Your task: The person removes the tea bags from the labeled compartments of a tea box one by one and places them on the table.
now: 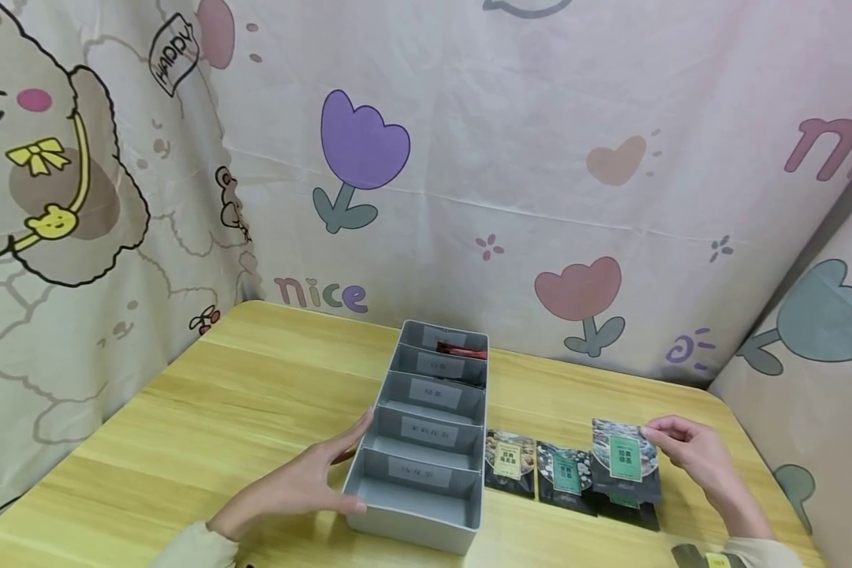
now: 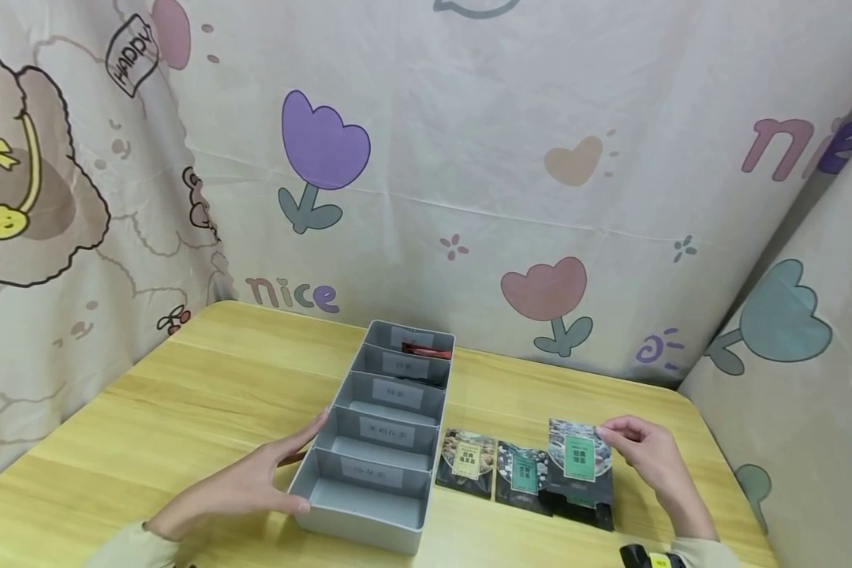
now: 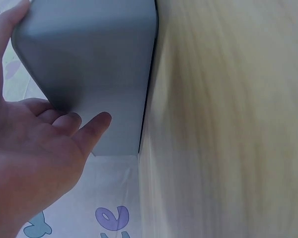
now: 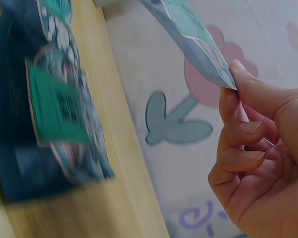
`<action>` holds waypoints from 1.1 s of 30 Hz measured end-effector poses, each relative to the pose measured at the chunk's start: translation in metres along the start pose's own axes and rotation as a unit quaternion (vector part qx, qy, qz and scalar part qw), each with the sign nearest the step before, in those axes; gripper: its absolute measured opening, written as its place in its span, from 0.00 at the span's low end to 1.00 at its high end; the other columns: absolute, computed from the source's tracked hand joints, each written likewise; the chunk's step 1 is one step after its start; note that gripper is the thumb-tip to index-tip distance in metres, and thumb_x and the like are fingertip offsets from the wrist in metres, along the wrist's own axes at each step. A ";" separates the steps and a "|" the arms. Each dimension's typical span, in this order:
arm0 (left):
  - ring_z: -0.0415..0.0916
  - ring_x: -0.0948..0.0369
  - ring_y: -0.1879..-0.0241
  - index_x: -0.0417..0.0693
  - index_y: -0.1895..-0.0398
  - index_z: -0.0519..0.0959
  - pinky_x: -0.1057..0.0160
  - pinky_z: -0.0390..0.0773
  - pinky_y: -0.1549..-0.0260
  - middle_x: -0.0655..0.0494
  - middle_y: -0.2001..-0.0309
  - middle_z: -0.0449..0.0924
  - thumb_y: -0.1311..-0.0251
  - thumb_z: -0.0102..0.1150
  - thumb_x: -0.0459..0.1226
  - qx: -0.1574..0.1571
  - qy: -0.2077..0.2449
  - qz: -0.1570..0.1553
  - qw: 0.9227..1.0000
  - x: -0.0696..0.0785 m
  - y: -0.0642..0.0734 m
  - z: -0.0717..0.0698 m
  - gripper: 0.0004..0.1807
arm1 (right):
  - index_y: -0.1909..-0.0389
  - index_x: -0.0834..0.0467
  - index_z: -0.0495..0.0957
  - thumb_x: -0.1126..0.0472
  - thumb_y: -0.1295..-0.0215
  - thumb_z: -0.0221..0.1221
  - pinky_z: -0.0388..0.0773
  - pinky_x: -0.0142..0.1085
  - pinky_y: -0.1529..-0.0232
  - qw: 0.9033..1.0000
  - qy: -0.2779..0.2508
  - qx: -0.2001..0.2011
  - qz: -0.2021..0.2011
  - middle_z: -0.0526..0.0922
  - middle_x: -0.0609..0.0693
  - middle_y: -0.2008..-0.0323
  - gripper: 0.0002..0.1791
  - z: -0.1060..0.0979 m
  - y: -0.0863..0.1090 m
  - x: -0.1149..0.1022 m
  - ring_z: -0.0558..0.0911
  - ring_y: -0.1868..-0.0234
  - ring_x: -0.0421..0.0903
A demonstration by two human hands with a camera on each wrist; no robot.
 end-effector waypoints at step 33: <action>0.54 0.33 0.34 0.44 0.23 0.39 0.30 0.53 0.41 0.35 0.26 0.38 0.51 0.72 0.47 0.005 0.018 -0.001 1.000 -0.001 -0.001 0.000 0.61 | 0.60 0.66 0.81 0.50 0.33 0.59 0.72 0.33 0.70 0.986 0.116 -0.086 0.087 0.83 0.47 0.65 0.21 -0.067 0.006 0.071 0.73 0.67 0.39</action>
Point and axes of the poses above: each hand's wrist, its own y-axis away from the middle knuckle, its own z-axis out of the palm, x = y × z, the point moved 3 cm from there along -y, towards the middle knuckle
